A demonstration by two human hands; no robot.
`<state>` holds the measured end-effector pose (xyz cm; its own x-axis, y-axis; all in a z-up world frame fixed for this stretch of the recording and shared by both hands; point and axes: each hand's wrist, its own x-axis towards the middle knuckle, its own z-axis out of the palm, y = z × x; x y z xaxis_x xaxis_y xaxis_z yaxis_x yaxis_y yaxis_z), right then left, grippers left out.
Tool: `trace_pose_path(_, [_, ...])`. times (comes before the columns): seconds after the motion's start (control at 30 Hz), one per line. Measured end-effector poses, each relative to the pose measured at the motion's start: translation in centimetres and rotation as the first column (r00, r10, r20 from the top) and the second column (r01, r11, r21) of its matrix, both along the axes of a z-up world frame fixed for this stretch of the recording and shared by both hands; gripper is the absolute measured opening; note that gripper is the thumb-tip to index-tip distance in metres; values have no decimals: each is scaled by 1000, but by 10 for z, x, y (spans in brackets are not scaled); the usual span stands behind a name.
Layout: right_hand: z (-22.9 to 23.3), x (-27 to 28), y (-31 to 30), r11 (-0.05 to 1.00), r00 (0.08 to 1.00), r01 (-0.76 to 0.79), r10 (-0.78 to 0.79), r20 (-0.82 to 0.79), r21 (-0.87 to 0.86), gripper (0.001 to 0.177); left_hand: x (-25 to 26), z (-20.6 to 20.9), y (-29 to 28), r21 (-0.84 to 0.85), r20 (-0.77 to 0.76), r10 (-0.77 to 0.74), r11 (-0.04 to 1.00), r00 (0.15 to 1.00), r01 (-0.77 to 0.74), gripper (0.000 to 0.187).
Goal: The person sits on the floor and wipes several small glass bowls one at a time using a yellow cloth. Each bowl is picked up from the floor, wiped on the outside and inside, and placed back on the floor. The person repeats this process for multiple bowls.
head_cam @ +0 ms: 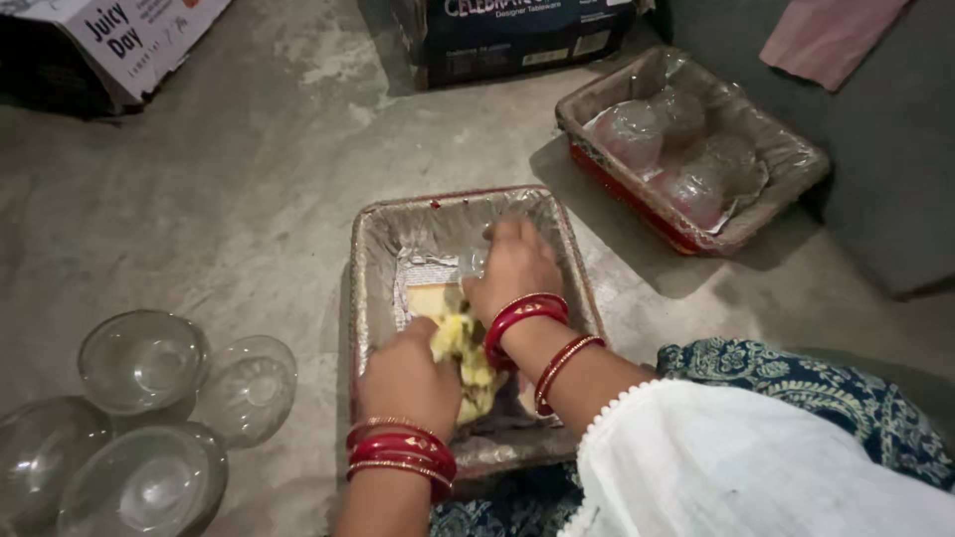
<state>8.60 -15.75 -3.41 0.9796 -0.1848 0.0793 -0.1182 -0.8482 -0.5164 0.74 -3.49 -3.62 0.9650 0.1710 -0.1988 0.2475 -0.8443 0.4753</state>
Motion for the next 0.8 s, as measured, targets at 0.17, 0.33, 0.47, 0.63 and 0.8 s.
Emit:
trace_pose_path(0.17, [29, -23, -5, 992, 938, -87, 112, 329, -90, 70, -13, 19, 7, -229, 481, 180, 970, 858, -75, 36])
trace_pose_path(0.33, [60, -49, -2, 670, 948, -40, 260, -185, 741, 63, -17, 42, 8, -753, 327, 382, 658, 865, -6, 29])
trace_pose_path(0.47, [72, -68, -22, 220, 828, 188, 488, -275, 957, 55, -29, 64, -10, -990, -107, 199, -112, 974, -86, 38])
trace_pose_path(0.63, [47, -79, -15, -185, 832, 293, 533, -155, 938, 42, -40, 58, -19, -986, -71, 130, 144, 989, -90, 47])
trace_pose_path(0.8, [51, -66, -10, 104, 742, 385, 557, -375, 917, 41, -35, 43, 16, -245, 569, -349, 792, 744, 559, 40])
